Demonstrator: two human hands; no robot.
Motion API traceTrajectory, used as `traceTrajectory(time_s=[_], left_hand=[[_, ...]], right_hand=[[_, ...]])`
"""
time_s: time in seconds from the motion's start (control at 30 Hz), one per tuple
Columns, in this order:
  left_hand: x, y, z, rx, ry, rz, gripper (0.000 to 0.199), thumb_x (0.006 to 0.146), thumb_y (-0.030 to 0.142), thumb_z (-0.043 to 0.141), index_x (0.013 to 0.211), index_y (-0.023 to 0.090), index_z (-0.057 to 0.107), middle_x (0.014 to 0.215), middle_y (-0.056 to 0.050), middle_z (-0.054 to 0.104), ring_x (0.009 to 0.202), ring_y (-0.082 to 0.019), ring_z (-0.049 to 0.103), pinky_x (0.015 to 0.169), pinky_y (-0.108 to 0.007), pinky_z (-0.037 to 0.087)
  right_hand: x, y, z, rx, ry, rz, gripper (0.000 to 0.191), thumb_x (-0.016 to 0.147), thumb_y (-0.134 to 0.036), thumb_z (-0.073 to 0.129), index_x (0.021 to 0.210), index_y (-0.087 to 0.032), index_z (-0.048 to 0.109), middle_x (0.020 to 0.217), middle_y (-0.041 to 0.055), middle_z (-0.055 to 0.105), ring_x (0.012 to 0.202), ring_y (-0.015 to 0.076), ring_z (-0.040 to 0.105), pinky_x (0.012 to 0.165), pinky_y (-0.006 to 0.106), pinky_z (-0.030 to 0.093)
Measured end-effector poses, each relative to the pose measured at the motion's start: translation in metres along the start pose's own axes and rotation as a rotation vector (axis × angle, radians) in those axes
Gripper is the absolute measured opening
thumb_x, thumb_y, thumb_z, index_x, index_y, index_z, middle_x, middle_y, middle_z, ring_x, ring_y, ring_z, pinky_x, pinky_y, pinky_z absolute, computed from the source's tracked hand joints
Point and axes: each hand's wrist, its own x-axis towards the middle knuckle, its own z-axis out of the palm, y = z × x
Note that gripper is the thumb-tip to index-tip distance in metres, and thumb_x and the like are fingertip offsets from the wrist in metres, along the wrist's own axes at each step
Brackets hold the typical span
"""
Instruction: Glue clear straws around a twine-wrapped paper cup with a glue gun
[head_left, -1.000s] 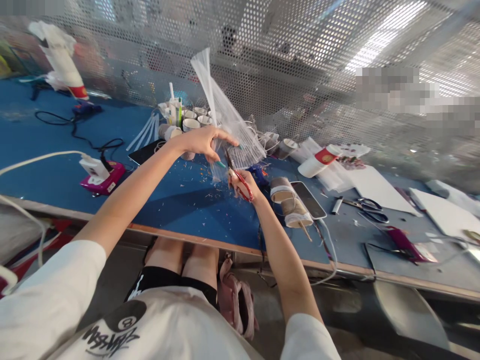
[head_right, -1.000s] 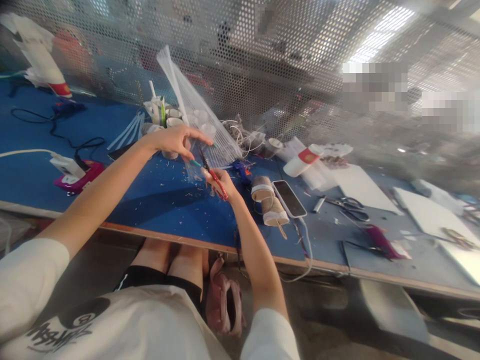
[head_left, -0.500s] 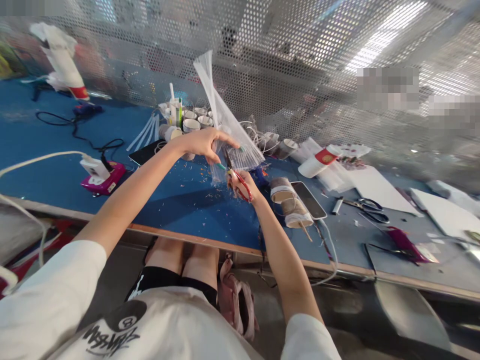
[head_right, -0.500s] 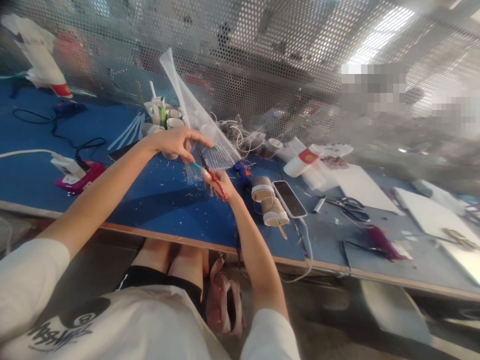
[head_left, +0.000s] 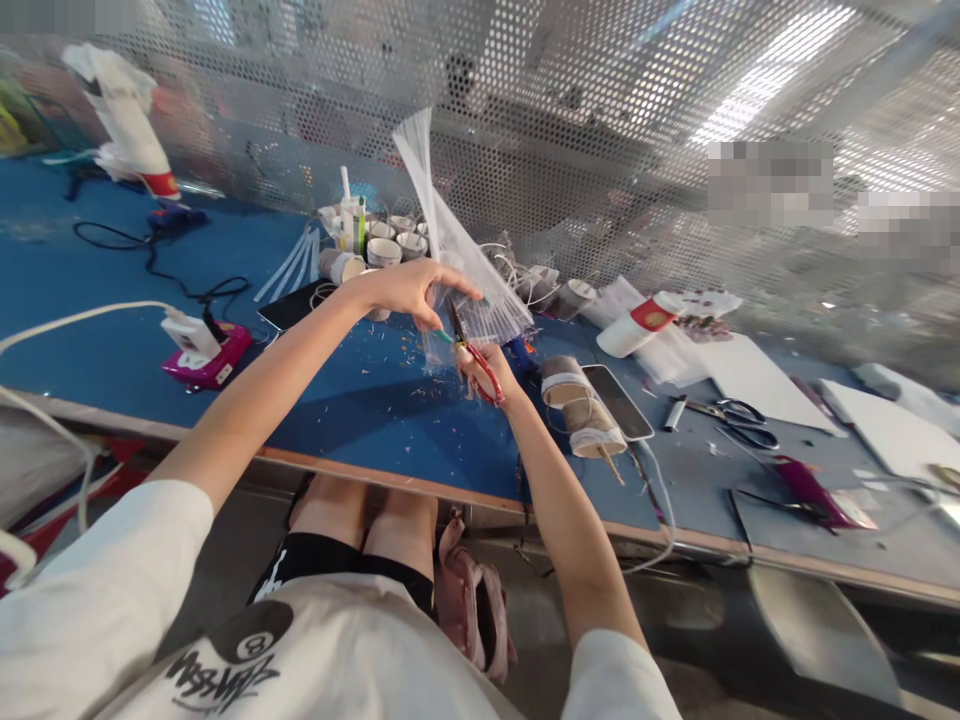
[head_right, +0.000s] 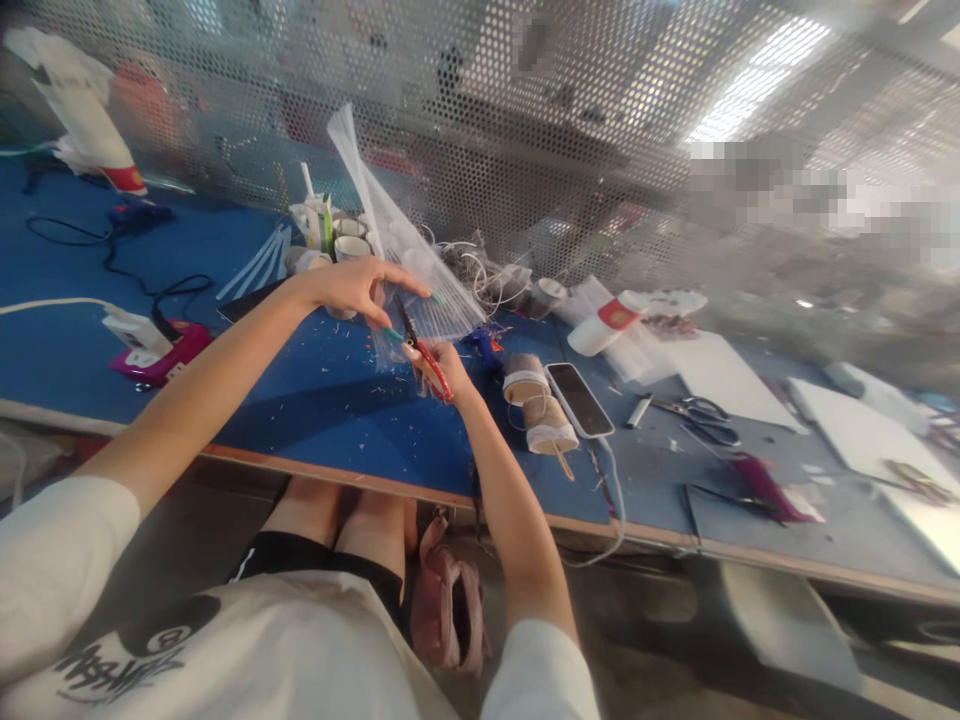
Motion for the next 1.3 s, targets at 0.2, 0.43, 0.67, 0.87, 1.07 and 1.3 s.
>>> traceTrajectory(time_s=[0.2, 0.43, 0.67, 0.87, 1.07, 1.3], left_hand=[[0.0023, 0.0037, 0.0045, 0.022, -0.022, 0.016, 0.072, 0.071, 0.021, 0.081, 0.139, 0.023, 0.059, 0.109, -0.005, 0.078, 0.068, -0.011, 0.073, 0.076, -0.021, 0.053], [0.0022, 0.0037, 0.0052, 0.042, -0.008, 0.011, 0.074, 0.073, 0.023, 0.079, 0.143, 0.025, 0.055, 0.128, -0.009, 0.072, 0.072, -0.012, 0.074, 0.077, -0.022, 0.053], [0.0014, 0.0022, -0.0026, 0.063, 0.122, 0.075, 0.045, 0.085, 0.035, 0.070, 0.128, 0.020, 0.067, 0.127, -0.008, 0.073, 0.093, -0.014, 0.073, 0.084, -0.022, 0.053], [0.0056, -0.0011, 0.0003, 0.040, 0.200, -0.009, 0.040, 0.077, 0.023, 0.077, 0.116, 0.016, 0.074, 0.096, -0.006, 0.080, 0.081, -0.016, 0.074, 0.078, -0.024, 0.054], [0.0018, -0.0003, -0.0007, 0.032, 0.146, -0.014, 0.064, 0.071, 0.020, 0.081, 0.133, 0.017, 0.065, 0.085, -0.003, 0.080, 0.081, -0.018, 0.075, 0.080, -0.025, 0.053], [0.0004, -0.0001, -0.0010, 0.005, 0.070, -0.022, 0.071, 0.072, 0.023, 0.082, 0.140, 0.021, 0.059, 0.088, -0.004, 0.079, 0.077, -0.018, 0.076, 0.081, -0.027, 0.054]], right_hand=[[-0.0014, -0.0015, 0.0013, 0.011, -0.002, -0.015, 0.057, 0.071, -0.076, 0.065, 0.060, -0.022, 0.050, 0.042, -0.0060, 0.048, 0.032, 0.0072, 0.043, 0.033, 0.021, 0.035], [-0.0018, 0.0003, 0.0019, 0.003, 0.031, 0.010, 0.057, 0.072, -0.076, 0.066, 0.058, -0.024, 0.048, 0.040, -0.0050, 0.045, 0.031, 0.0087, 0.038, 0.031, 0.025, 0.030], [-0.0029, -0.0015, 0.0008, -0.038, 0.014, 0.016, 0.055, 0.079, -0.073, 0.061, 0.060, -0.023, 0.047, 0.042, -0.0046, 0.042, 0.033, 0.0079, 0.036, 0.032, 0.025, 0.030], [-0.0014, 0.0045, 0.0015, -0.010, 0.022, -0.009, 0.061, 0.076, -0.081, 0.057, 0.060, -0.023, 0.046, 0.043, -0.0042, 0.041, 0.034, 0.0079, 0.036, 0.033, 0.025, 0.031], [-0.0008, 0.0025, -0.0011, 0.045, -0.056, -0.045, 0.073, 0.062, -0.095, 0.054, 0.063, -0.022, 0.050, 0.044, -0.0052, 0.043, 0.032, 0.0079, 0.039, 0.031, 0.024, 0.031], [-0.0014, -0.0022, -0.0016, 0.012, -0.105, -0.124, 0.074, 0.068, -0.094, 0.049, 0.056, -0.021, 0.048, 0.047, -0.0019, 0.048, 0.038, 0.0078, 0.042, 0.041, 0.026, 0.038]])
